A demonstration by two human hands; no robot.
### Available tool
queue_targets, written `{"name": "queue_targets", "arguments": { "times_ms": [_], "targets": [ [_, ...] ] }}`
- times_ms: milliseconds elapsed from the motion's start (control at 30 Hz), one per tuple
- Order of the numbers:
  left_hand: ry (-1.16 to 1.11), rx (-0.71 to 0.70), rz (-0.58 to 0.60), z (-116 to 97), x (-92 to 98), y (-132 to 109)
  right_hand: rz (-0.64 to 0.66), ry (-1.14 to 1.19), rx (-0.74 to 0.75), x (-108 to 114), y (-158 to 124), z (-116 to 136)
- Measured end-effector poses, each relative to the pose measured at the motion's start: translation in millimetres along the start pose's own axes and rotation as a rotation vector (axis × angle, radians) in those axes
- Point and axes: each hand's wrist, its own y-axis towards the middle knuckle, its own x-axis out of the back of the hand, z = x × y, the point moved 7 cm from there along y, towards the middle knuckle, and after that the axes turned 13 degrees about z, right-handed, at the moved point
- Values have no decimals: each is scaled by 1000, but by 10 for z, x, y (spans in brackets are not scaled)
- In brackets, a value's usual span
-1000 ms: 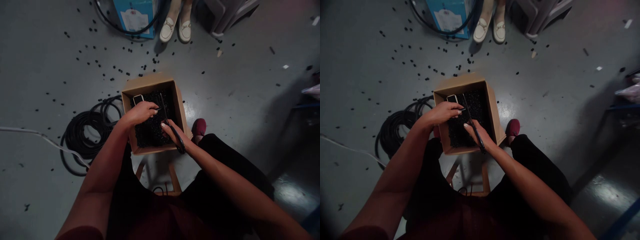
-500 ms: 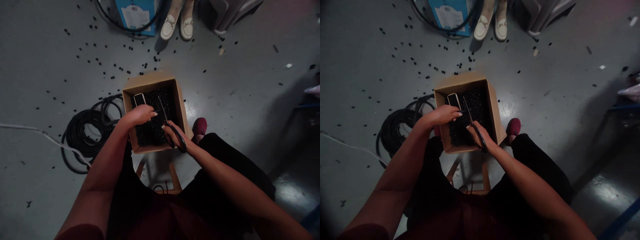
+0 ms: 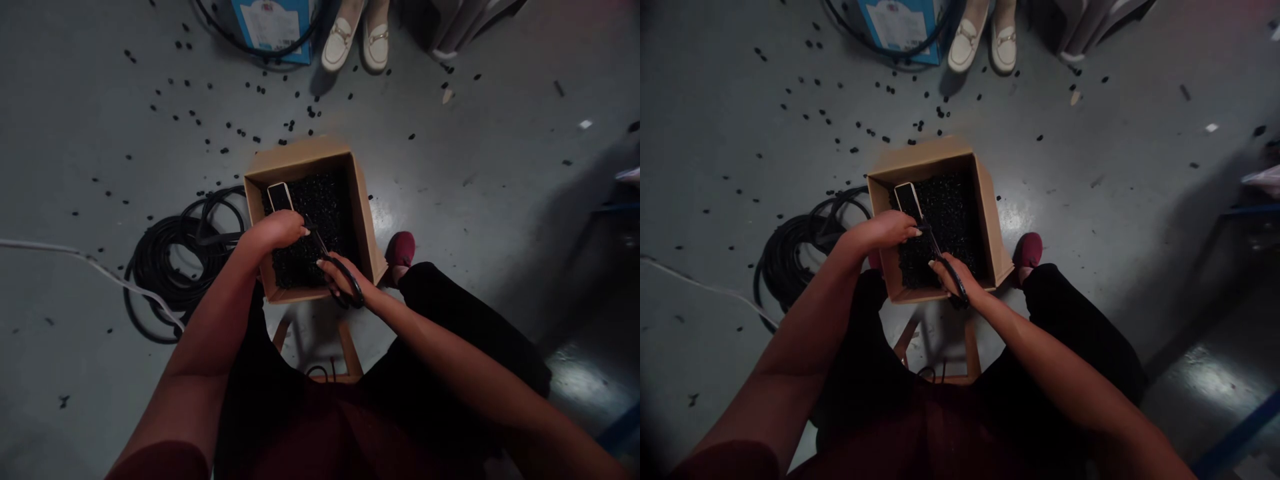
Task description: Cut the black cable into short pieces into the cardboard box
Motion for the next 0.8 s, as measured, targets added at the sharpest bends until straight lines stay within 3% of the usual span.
{"name": "queue_targets", "arguments": {
  "times_ms": [100, 233, 367, 567, 800],
  "targets": [
    [-32, 35, -31, 31, 31, -23, 1, 102, -23, -19, 1, -20],
    [-125, 55, -179, 47, 212, -154, -7, 241, -21, 4, 13, 24],
    [-238, 5, -256, 12, 362, -262, -22, 221, 47, 69, -4, 168],
    [-351, -63, -202, -52, 343, -271, -41, 109, 104, 160, -65, 367],
    [-303, -119, -155, -160, 308, -225, -42, 0, 154, 204, -37, 401]
  ]
}}
